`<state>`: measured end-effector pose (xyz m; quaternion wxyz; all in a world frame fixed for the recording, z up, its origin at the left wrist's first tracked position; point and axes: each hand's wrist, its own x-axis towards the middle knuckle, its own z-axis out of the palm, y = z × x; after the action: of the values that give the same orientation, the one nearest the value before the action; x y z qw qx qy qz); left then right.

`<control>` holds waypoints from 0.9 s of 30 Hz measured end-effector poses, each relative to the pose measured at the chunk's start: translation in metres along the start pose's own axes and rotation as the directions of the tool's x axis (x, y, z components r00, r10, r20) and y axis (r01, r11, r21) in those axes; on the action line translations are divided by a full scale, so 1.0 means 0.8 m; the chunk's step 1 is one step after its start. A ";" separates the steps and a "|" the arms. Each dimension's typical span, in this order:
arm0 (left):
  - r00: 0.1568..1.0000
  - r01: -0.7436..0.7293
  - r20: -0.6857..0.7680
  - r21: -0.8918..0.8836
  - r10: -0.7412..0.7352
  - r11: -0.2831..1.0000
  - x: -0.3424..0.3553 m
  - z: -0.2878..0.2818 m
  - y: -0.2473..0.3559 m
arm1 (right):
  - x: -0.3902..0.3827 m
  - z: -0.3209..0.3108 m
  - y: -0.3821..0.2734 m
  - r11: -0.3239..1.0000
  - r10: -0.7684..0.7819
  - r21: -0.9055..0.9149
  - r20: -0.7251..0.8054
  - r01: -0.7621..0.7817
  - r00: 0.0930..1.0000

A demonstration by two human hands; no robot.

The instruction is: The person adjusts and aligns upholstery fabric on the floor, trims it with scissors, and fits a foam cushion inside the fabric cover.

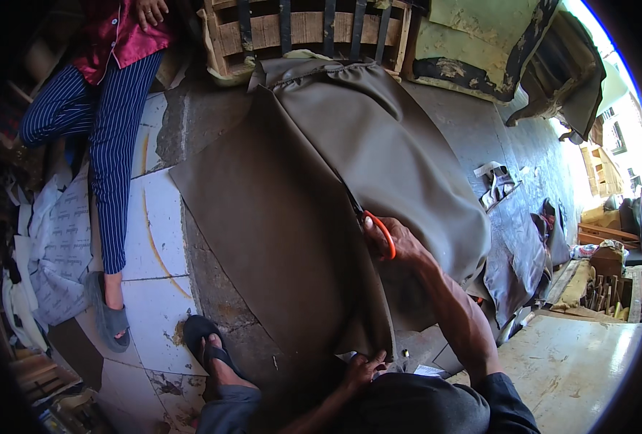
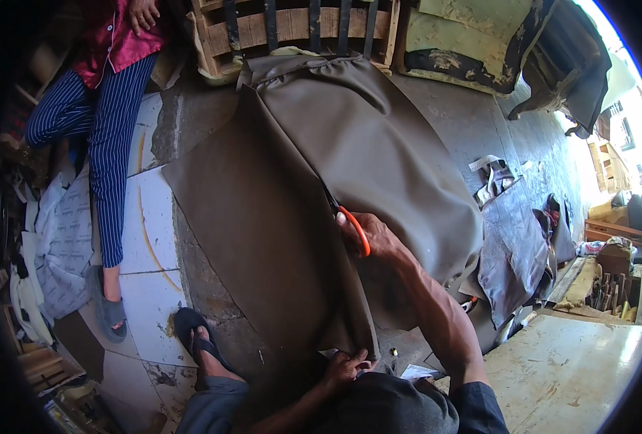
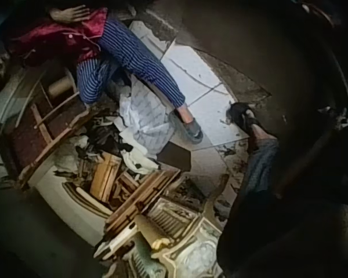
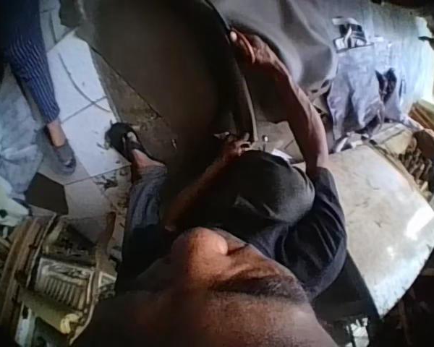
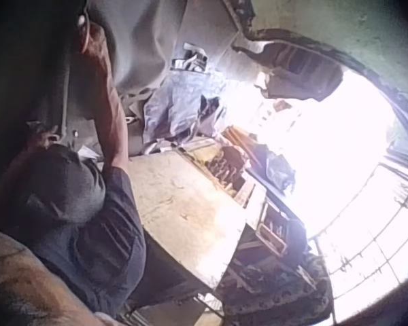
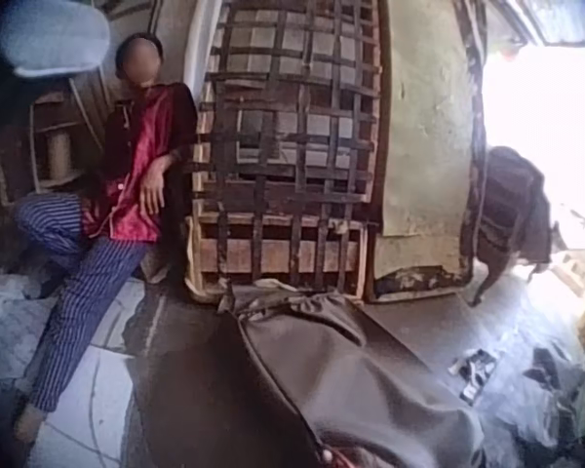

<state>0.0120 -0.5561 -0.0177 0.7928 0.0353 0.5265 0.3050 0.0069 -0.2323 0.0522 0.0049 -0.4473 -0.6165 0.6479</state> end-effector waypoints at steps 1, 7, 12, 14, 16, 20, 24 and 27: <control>1.000 -0.014 0.004 0.003 0.014 1.000 0.001 0.000 -0.001 | 0.002 -0.001 0.002 1.000 0.006 -0.008 0.013 -0.006 1.000; 1.000 0.006 0.020 -0.015 -0.005 1.000 0.004 -0.003 -0.006 | 0.004 0.004 -0.019 0.998 -0.026 -0.056 -0.045 0.023 0.999; 0.998 -0.056 -0.023 0.049 0.057 0.997 0.000 -0.004 -0.010 | 0.012 0.007 -0.014 0.998 -0.004 -0.067 -0.012 0.004 1.000; 0.998 -0.060 -0.001 -0.009 0.060 0.998 0.012 -0.005 -0.028 | 0.014 0.007 -0.017 0.997 -0.027 -0.073 -0.024 0.025 0.999; 0.999 -0.052 0.003 -0.015 0.052 0.999 0.021 -0.007 -0.041 | 0.019 0.007 -0.016 0.998 0.010 -0.067 -0.038 -0.012 0.999; 0.998 -0.062 -0.008 -0.044 0.061 0.997 0.031 -0.007 -0.056 | 0.017 0.012 -0.025 0.996 0.047 -0.078 -0.055 -0.051 0.997; 0.997 -0.074 0.008 -0.109 0.075 0.991 0.018 -0.002 -0.036 | 0.027 0.004 -0.022 0.998 -0.002 -0.060 -0.048 -0.001 0.999; 0.995 -0.093 0.025 -0.077 0.095 0.993 0.022 -0.004 -0.040 | 0.028 0.005 -0.028 0.997 0.022 -0.079 -0.047 -0.025 0.999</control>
<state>0.0277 -0.5739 -0.0454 0.7858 0.0342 0.5008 0.3614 -0.0210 -0.2178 0.0567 -0.0062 -0.4693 -0.6362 0.6123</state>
